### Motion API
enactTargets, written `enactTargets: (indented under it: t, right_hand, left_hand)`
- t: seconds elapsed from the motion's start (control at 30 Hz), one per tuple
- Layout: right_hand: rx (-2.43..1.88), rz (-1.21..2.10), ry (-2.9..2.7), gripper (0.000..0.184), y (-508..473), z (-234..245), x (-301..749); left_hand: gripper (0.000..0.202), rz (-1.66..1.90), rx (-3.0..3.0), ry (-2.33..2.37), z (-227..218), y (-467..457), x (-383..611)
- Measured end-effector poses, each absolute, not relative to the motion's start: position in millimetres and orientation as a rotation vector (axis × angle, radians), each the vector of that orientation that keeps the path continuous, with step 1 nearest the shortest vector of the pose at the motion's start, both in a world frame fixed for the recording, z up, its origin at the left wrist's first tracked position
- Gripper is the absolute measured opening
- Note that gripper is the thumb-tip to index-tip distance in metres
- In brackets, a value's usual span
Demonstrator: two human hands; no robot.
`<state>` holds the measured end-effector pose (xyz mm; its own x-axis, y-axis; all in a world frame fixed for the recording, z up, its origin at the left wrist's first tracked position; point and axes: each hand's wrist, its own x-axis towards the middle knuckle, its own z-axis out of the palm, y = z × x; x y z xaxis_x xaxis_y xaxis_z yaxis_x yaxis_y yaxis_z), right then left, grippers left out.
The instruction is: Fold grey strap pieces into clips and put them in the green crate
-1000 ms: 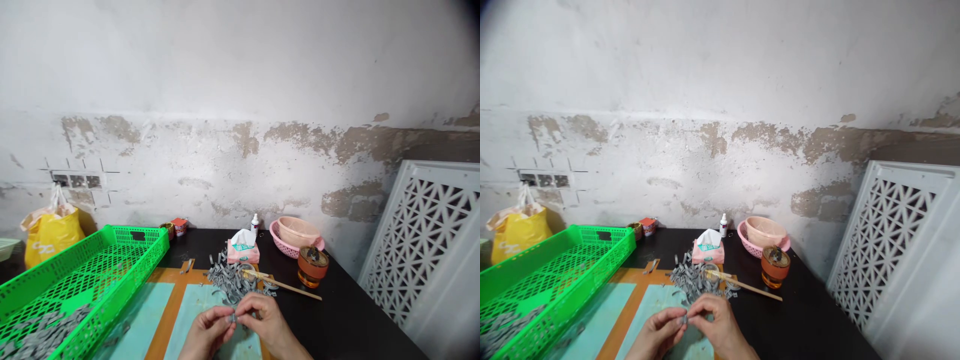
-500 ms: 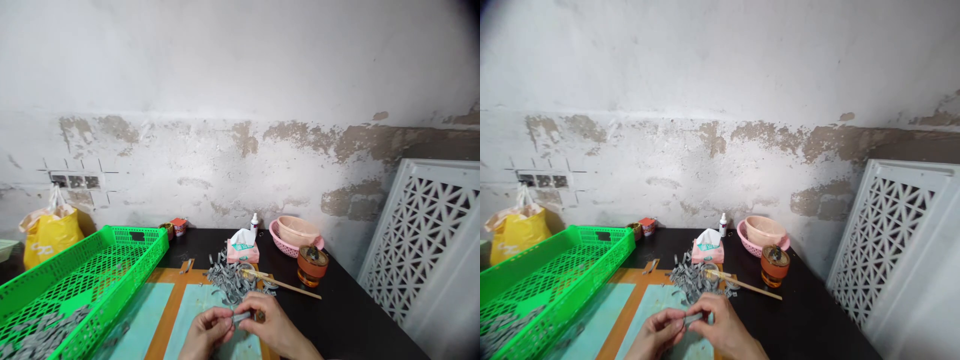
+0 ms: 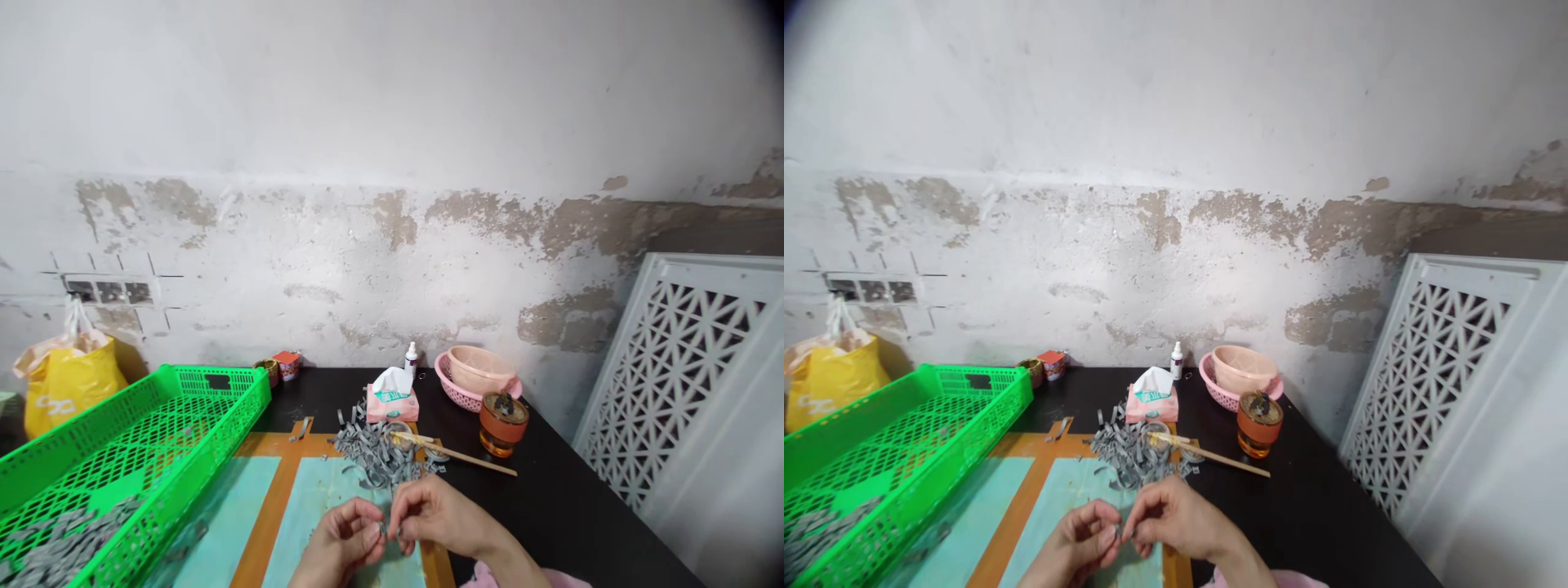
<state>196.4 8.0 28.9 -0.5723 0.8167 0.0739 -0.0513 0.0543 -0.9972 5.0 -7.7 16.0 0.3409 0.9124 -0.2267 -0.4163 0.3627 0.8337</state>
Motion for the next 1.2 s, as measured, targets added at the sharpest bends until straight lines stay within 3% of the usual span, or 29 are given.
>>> enactTargets:
  t: [0.47,0.83,1.2]
  right_hand:
    - [-0.948,1.744,-1.384,0.033,16,12,191]
    - [-1.082,1.665,-1.522,0.024,17,8,196]
    - [-0.943,1.689,-1.505,0.036,15,8,191]
  left_hand:
    - [0.027,0.947,0.744,0.815,17,-9,8]
    - [0.028,0.886,0.967,0.829,10,-3,8]
    - [0.023,0.927,0.892,0.780,18,-7,9]
